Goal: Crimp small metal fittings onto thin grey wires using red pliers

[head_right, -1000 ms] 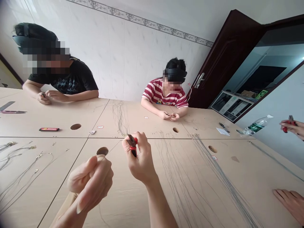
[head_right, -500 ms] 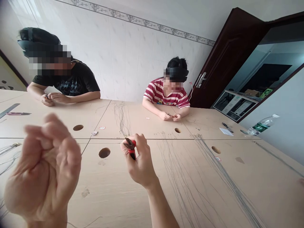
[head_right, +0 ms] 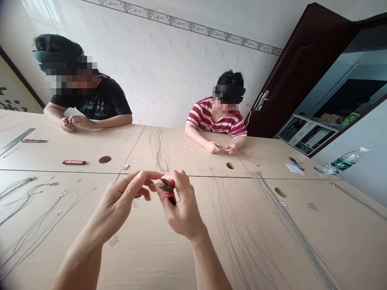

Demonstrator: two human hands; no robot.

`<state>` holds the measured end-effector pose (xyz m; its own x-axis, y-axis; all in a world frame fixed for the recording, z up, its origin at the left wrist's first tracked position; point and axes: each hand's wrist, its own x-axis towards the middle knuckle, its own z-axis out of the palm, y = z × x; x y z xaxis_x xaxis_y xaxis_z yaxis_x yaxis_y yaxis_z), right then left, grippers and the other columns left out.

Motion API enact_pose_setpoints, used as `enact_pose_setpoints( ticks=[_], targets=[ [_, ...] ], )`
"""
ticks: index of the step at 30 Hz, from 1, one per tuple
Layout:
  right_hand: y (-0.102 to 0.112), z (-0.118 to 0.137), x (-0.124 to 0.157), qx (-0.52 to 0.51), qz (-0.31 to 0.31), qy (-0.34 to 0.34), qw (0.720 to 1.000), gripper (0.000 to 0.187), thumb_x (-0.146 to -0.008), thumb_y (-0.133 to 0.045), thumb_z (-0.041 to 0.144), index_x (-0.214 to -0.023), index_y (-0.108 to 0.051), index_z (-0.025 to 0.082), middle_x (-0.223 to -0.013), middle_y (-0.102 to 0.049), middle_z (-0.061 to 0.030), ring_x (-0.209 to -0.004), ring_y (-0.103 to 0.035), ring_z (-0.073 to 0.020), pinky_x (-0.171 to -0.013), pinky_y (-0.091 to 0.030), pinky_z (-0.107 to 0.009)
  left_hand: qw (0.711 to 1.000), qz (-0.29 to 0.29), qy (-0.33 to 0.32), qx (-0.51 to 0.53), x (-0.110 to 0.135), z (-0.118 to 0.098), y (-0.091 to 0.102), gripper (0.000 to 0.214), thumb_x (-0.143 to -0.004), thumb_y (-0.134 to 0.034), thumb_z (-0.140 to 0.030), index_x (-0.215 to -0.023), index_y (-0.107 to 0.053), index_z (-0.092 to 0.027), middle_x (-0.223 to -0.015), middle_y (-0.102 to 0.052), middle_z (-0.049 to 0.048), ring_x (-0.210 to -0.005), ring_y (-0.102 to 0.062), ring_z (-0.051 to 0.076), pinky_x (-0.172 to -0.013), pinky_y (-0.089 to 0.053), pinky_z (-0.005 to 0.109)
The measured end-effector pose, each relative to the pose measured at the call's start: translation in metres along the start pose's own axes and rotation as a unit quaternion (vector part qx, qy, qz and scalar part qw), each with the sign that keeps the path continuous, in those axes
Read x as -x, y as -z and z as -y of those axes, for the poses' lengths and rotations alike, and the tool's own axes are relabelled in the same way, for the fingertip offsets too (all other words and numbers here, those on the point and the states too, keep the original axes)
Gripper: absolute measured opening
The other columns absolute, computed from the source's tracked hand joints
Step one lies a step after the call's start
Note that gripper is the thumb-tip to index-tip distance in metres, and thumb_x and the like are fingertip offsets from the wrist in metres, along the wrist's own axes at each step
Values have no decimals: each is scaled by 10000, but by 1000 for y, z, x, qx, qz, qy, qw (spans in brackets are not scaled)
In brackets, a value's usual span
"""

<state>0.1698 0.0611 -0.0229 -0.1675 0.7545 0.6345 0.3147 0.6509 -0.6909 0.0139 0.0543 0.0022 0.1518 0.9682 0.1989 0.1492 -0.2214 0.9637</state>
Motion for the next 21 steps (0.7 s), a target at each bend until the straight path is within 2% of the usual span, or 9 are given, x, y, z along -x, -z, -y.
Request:
enact_pose_setpoints(
  ticks=[2,4,7,10,14,21],
  targets=[
    [1,-1,0,0,5,-10,1000,122,-928,-503,143,-844,-493,231,-780,-532,-2,-775,-505,-167,-720,-433,-319,999,3,6,-39,0,2,2,431,-976,-419,-534,-901,-700,-216,-696,-576,1,-585,-440,124,-584,-391,254],
    [2,-1,1,-1,11,-12,1000,130,-929,-502,148,-831,-485,231,-764,-515,2,-755,-490,-164,-712,-433,-317,999,16,12,-36,0,3,2,460,-973,-409,-545,-777,-641,-200,-627,-509,-14,-532,-346,111,-513,-311,250],
    [2,0,0,-11,21,-19,1000,142,-939,-504,174,-810,-476,229,-747,-508,5,-724,-469,-158,-685,-424,-309,999,22,37,-4,0,2,-1,458,-963,-427,-530,-682,-556,-192,-554,-381,-36,-515,-283,108,-476,-238,248],
    [2,2,-2,-20,30,-38,999,152,-953,-509,219,-804,-480,226,-748,-530,5,-695,-457,-149,-651,-411,-299,997,11,72,23,1,1,-2,375,-947,-465,-429,-668,-544,-191,-562,-295,-45,-536,-243,110,-477,-201,244],
    [4,2,-3,-19,39,-46,998,173,-965,-507,258,-796,-488,226,-749,-539,4,-688,-458,-146,-630,-403,-292,995,8,90,48,0,1,-1,252,-894,-484,-286,-670,-547,-190,-611,-336,-36,-556,-252,106,-490,-205,243],
    [3,-1,-3,-55,50,-62,995,177,-970,-518,311,-818,-534,222,-746,-528,6,-687,-488,-140,-650,-440,-286,995,12,73,61,-2,3,-1,233,-874,-511,-285,-661,-505,-192,-601,-328,-49,-550,-252,101,-493,-220,237]
  ],
)
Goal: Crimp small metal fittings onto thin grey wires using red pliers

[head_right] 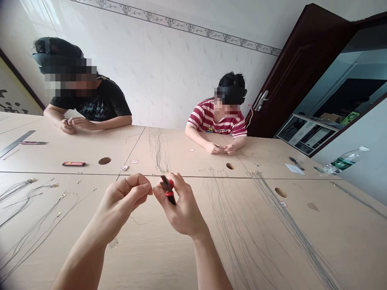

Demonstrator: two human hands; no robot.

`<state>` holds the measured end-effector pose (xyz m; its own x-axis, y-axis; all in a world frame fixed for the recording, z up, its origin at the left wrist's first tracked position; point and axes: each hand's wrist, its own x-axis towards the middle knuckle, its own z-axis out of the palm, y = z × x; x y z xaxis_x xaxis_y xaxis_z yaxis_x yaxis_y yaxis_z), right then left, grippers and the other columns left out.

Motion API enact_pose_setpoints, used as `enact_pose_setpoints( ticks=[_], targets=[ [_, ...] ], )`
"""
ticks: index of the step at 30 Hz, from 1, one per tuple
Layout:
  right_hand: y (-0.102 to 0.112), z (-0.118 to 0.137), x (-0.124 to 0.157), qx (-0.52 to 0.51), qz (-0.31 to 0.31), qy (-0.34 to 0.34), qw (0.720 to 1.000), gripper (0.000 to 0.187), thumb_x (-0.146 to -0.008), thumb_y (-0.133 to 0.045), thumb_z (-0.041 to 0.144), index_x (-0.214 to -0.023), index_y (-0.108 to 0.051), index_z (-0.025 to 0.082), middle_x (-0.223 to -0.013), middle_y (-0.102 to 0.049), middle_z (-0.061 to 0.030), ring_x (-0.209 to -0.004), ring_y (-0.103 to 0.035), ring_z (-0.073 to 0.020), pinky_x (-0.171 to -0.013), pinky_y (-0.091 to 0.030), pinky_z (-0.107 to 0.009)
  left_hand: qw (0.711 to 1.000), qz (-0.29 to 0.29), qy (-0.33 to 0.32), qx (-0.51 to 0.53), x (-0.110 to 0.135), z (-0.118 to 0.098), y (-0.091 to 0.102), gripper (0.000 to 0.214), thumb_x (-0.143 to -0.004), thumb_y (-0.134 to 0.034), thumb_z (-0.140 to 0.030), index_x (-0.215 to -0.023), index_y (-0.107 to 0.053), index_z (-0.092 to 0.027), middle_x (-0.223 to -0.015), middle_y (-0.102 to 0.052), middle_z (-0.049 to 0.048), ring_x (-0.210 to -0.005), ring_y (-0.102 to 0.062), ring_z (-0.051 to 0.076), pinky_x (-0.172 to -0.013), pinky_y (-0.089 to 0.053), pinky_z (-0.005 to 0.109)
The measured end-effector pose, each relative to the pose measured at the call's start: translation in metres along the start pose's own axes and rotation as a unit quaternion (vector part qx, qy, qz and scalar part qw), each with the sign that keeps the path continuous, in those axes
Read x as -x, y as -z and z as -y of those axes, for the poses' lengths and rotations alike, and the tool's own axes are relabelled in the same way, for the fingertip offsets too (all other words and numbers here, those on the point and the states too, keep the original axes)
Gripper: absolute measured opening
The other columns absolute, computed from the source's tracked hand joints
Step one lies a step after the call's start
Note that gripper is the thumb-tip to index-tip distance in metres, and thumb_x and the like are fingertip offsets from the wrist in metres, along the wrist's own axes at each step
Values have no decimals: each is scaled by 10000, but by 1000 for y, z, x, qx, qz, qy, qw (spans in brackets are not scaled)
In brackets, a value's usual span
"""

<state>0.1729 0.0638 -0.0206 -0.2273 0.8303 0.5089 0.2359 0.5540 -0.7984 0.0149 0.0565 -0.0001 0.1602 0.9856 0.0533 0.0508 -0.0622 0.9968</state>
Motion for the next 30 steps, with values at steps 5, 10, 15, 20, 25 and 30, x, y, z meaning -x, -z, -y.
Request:
enact_pose_setpoints(
  ticks=[5,10,15,20,25,30],
  targets=[
    [-2,-2,1,50,-35,-4,998,91,-964,-532,311,-988,-586,241,-829,-605,-12,-751,-541,-159,-719,-471,-312,998,-65,-10,17,-2,-1,-2,224,-867,-531,-329,-694,-552,-189,-543,-276,-68,-510,-209,93,-473,-177,234],
    [-2,-1,-1,139,-38,11,990,57,-939,-509,193,-936,-558,221,-806,-585,-9,-749,-527,-172,-782,-456,-359,988,-145,-20,42,-2,-5,-7,213,-844,-538,-306,-673,-573,-186,-516,-284,-64,-509,-242,97,-475,-173,238],
    [-6,-2,-2,163,-29,5,986,156,-856,-493,76,-910,-557,208,-778,-555,-4,-773,-510,-184,-770,-435,-356,988,-148,-39,20,-2,-4,-8,214,-853,-543,-311,-678,-568,-190,-517,-305,-58,-501,-257,99,-461,-183,234],
    [-8,-3,0,179,-24,-16,983,176,-805,-481,44,-852,-523,209,-754,-522,9,-749,-474,-179,-741,-403,-333,989,-135,-53,-8,-2,-1,-9,218,-877,-535,-294,-683,-551,-193,-523,-315,-57,-503,-255,97,-443,-213,222],
    [-9,-5,-1,183,-23,-28,982,172,-789,-475,45,-819,-482,214,-742,-508,20,-743,-472,-173,-727,-383,-311,985,-149,-77,-29,-2,1,-13,246,-896,-513,-289,-674,-535,-185,-519,-329,-64,-479,-246,79,-411,-203,199],
    [-11,-6,-1,195,-35,-14,980,173,-787,-464,51,-785,-433,221,-725,-503,22,-731,-474,-175,-702,-369,-293,985,-142,-91,-43,-2,1,-18,243,-904,-508,-275,-684,-548,-180,-517,-355,-68,-464,-250,69,-398,-213,187]
  ],
)
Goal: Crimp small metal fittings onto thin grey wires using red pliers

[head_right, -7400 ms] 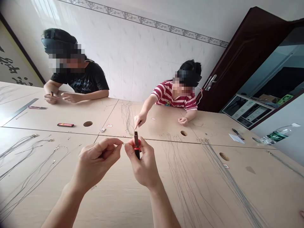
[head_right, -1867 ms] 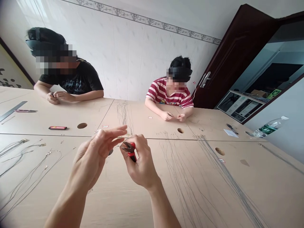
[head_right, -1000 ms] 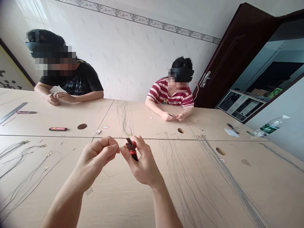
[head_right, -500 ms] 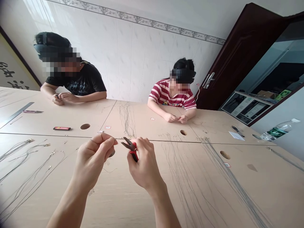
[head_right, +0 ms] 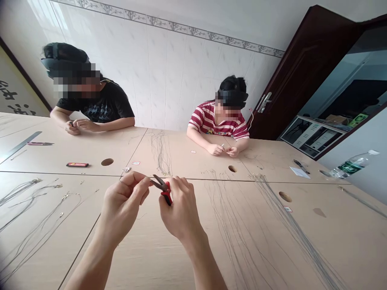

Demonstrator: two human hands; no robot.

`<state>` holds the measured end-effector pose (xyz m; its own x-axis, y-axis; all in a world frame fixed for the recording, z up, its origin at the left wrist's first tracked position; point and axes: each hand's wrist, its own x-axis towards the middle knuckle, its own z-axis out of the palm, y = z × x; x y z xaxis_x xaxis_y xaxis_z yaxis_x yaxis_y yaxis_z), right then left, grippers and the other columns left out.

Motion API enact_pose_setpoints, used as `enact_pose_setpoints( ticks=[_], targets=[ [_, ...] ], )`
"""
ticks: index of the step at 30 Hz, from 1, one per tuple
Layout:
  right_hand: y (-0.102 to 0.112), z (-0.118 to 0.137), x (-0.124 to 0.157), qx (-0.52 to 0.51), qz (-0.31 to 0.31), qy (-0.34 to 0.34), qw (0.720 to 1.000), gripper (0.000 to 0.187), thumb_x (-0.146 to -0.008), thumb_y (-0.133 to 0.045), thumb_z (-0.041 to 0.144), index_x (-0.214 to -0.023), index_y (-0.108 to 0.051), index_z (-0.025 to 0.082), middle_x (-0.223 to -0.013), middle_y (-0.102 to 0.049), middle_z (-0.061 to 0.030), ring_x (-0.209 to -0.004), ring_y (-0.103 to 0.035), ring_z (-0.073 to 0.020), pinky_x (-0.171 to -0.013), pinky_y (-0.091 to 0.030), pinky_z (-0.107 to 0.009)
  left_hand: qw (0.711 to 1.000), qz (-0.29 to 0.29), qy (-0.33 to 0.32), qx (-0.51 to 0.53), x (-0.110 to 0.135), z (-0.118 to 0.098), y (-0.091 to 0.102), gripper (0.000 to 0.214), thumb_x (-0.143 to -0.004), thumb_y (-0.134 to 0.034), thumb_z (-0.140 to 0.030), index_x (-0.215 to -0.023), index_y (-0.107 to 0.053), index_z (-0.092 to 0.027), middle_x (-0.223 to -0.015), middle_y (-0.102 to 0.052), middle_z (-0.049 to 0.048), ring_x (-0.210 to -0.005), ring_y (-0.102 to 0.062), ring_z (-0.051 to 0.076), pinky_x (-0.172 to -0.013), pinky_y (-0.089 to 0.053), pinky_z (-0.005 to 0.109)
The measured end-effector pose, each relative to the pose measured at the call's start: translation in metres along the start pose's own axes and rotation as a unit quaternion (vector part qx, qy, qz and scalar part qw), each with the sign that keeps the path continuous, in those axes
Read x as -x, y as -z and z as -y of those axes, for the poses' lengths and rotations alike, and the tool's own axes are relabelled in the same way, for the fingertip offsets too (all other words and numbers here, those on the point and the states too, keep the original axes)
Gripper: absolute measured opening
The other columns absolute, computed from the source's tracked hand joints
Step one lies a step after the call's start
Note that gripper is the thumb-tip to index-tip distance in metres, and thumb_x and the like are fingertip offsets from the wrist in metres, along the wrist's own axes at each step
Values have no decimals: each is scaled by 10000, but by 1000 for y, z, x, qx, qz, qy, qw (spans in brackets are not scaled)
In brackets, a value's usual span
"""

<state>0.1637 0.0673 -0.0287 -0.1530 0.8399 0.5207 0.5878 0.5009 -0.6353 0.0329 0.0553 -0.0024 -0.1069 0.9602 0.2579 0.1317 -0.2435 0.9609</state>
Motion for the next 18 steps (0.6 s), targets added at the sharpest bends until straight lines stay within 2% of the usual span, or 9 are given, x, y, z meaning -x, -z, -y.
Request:
enact_pose_setpoints(
  ticks=[13,18],
  targets=[
    [-2,-2,0,-6,1,-8,1000,222,-777,-454,71,-694,-317,224,-649,-440,35,-637,-434,-154,-605,-320,-258,998,16,-34,-52,1,1,-3,219,-901,-473,-229,-699,-550,-187,-503,-330,-82,-445,-226,67,-368,-199,180],
    [-1,-2,-1,-17,-17,-21,999,141,-778,-467,81,-746,-452,218,-671,-493,28,-636,-462,-155,-625,-366,-269,999,16,-25,-45,1,0,-4,222,-902,-487,-239,-689,-527,-192,-506,-328,-83,-448,-231,67,-374,-213,176]
  ],
)
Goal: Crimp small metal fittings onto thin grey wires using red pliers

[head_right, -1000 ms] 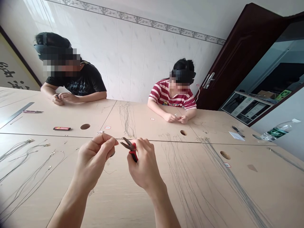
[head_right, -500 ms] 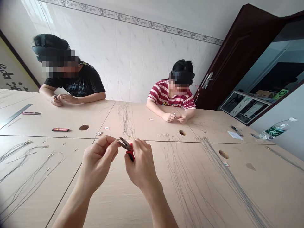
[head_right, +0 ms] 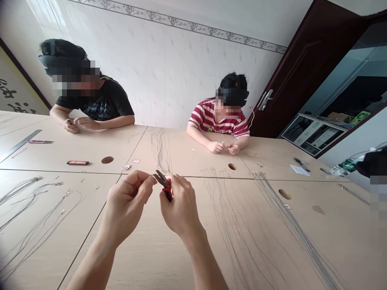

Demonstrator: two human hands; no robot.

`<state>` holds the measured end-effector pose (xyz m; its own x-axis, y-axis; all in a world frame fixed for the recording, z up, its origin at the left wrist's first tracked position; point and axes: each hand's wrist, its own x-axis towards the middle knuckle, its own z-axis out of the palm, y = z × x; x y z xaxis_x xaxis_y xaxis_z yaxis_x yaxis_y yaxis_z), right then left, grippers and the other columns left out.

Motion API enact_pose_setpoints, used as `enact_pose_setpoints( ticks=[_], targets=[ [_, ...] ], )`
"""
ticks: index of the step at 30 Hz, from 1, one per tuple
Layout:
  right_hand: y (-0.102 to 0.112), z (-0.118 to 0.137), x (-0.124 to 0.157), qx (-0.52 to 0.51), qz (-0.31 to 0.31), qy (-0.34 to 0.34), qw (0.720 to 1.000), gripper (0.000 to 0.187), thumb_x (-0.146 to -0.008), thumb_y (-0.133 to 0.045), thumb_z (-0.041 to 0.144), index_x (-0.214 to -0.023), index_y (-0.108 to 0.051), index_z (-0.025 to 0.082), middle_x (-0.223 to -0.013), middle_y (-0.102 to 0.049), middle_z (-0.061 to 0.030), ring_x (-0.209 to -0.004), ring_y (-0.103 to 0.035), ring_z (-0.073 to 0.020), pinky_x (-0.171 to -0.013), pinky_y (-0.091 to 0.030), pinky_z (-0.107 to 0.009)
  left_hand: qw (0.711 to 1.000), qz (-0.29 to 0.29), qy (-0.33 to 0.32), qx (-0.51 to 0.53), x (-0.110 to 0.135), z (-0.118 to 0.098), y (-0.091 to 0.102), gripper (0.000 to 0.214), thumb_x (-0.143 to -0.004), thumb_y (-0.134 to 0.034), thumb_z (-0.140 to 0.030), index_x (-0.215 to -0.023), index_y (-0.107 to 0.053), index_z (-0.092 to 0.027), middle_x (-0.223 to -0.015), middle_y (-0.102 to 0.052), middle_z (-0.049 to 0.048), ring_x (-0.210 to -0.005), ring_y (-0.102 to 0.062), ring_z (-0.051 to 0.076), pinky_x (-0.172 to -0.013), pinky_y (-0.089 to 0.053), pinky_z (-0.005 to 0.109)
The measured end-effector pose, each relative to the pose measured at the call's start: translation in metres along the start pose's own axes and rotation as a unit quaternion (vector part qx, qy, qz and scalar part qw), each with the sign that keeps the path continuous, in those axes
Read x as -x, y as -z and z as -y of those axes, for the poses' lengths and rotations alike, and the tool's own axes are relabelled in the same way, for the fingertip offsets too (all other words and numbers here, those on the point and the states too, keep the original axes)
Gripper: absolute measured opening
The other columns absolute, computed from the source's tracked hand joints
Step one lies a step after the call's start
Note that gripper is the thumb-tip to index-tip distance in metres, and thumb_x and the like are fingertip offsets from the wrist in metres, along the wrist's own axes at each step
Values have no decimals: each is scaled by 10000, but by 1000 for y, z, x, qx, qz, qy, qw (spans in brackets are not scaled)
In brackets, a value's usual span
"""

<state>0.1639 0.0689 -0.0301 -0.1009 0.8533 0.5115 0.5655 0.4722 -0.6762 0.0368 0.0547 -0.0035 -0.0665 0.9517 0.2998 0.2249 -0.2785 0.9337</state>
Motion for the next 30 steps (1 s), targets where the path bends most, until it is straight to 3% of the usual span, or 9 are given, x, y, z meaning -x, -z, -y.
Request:
enact_pose_setpoints(
  ticks=[5,18,22,27,30],
  targets=[
    [2,2,1,8,-22,1,1000,183,-779,-460,70,-863,-542,210,-743,-560,5,-724,-521,-177,-711,-417,-305,1000,-10,9,12,0,0,0,230,-903,-495,-252,-681,-510,-194,-509,-326,-82,-455,-234,69,-384,-221,179],
    [1,3,0,20,4,6,1000,200,-806,-468,94,-702,-355,223,-648,-455,36,-599,-428,-138,-574,-323,-248,1000,-4,-10,-15,1,-2,-3,232,-910,-486,-256,-693,-538,-193,-500,-333,-82,-439,-225,68,-366,-217,181],
    [0,2,1,10,10,-1,1000,212,-817,-471,96,-698,-351,223,-625,-431,50,-550,-383,-118,-530,-297,-235,1000,0,-3,-25,2,-5,-3,222,-897,-500,-256,-685,-530,-197,-500,-329,-78,-444,-228,74,-375,-215,192],
    [0,2,2,-21,13,-13,1000,226,-827,-478,98,-687,-351,222,-593,-400,66,-515,-342,-103,-499,-282,-228,999,-36,19,-4,3,-9,-4,247,-889,-508,-273,-657,-533,-193,-501,-347,-67,-456,-238,80,-396,-203,206],
    [1,3,3,-34,15,-18,999,225,-834,-482,104,-685,-360,222,-586,-392,69,-511,-333,-99,-494,-283,-226,1000,-20,11,1,2,-7,-1,234,-870,-535,-287,-660,-560,-187,-500,-375,-59,-447,-260,79,-403,-222,209]
  ],
)
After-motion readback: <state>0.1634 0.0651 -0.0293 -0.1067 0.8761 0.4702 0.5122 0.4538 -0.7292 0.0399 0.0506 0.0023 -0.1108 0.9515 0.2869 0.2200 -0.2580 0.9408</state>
